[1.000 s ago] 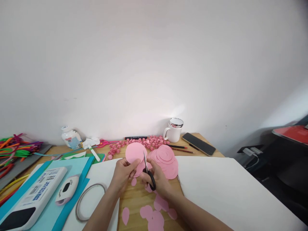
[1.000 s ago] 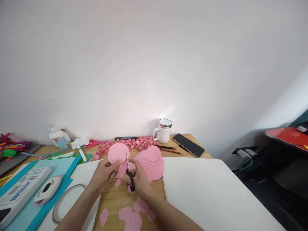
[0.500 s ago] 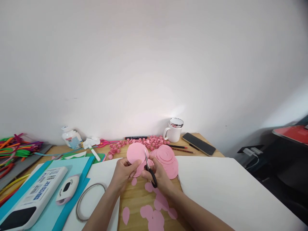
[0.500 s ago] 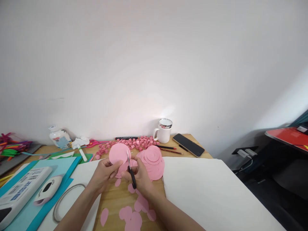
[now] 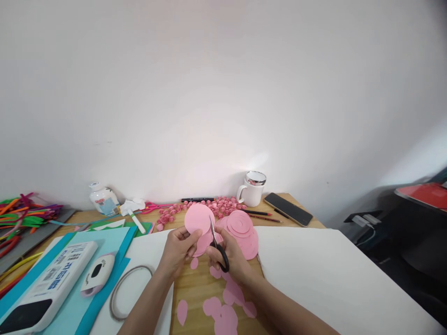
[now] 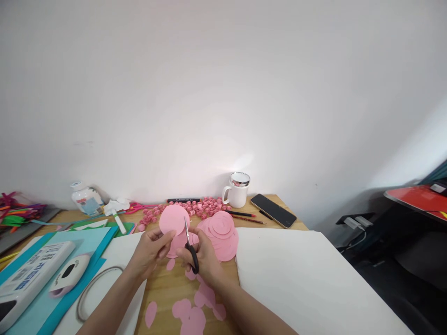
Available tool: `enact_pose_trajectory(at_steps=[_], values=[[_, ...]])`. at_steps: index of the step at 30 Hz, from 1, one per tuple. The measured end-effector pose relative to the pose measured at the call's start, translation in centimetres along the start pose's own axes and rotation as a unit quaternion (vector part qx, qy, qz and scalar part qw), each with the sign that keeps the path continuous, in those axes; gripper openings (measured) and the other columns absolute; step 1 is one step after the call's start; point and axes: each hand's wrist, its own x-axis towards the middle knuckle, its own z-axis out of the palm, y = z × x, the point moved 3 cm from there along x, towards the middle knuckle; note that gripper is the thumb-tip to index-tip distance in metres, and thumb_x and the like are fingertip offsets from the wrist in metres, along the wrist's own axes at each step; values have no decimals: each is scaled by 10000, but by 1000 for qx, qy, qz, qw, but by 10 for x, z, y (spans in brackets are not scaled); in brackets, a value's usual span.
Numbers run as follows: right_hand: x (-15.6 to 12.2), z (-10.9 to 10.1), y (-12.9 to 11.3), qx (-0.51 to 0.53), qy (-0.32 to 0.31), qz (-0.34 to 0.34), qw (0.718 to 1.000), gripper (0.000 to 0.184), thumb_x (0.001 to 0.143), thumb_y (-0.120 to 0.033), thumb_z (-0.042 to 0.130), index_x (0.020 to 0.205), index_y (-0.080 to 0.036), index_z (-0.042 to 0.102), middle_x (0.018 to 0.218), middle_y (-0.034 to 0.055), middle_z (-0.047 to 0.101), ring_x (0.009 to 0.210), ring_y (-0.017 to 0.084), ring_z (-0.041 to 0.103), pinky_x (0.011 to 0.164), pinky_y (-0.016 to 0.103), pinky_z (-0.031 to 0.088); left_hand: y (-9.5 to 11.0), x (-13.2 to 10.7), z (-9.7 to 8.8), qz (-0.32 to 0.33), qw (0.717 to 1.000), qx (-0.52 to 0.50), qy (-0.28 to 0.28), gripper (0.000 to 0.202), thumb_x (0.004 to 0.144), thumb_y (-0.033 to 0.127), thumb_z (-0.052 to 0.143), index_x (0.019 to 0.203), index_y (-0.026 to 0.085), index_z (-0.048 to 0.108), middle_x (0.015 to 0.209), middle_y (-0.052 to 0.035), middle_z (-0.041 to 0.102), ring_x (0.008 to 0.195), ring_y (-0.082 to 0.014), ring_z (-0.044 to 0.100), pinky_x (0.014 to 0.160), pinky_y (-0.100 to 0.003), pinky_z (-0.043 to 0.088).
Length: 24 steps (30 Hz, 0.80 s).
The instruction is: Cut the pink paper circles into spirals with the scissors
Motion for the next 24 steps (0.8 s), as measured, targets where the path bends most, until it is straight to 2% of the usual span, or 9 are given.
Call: enact_pose_trajectory(at_steps=[4, 8, 11, 15, 21, 24], values=[[-3, 2, -3, -1, -1, 21, 1000, 612, 705, -424, 681, 1170, -159, 383, 433, -111, 496, 351, 87, 416, 362, 193, 335, 2, 0, 3, -20, 999, -25, -4, 366, 589, 445, 739, 565, 153, 520, 424, 62, 498, 270, -33, 322, 305, -180, 138], [-5, 4, -6, -2, -14, 38, 999, 630, 690, -392, 708, 1176, -176, 371, 490, -97, 530, 385, 86, 424, 373, 188, 325, 1, 1, 0, 4, 1000, -6, 12, 372, 580, 375, 759, 499, 144, 479, 361, 79, 426, 289, -13, 280, 341, -169, 134], [-4, 3, -11, -8, 6, 30, 1000, 559, 663, -358, 739, 1095, -194, 424, 575, -81, 525, 470, 78, 433, 420, 181, 302, -2, 1, -1, -1, 1000, 21, 4, 357, 574, 352, 762, 495, 144, 483, 348, 84, 405, 300, -13, 256, 353, -175, 135], [-3, 1, -16, 23, 25, 8, 999, 583, 628, -324, 773, 1085, -201, 431, 643, -69, 509, 575, 92, 457, 500, 201, 317, -3, 0, -1, -7, 999, 39, -6, 344, 582, 358, 755, 505, 150, 492, 324, 90, 381, 306, -19, 233, 359, -186, 148], [-3, 0, -13, 11, 27, 19, 999, 541, 668, -341, 745, 1083, -186, 435, 560, -92, 450, 488, 72, 345, 441, 191, 229, -2, 1, -2, 7, 999, 37, -11, 318, 597, 345, 747, 528, 146, 510, 331, 96, 368, 318, -16, 216, 378, -190, 123], [-3, 1, -13, 22, 15, 8, 1000, 523, 697, -342, 719, 1104, -188, 430, 560, -89, 457, 490, 75, 359, 438, 185, 241, -3, 1, -2, 6, 999, 32, -17, 316, 609, 341, 743, 530, 148, 505, 333, 96, 365, 323, -20, 215, 382, -192, 124]])
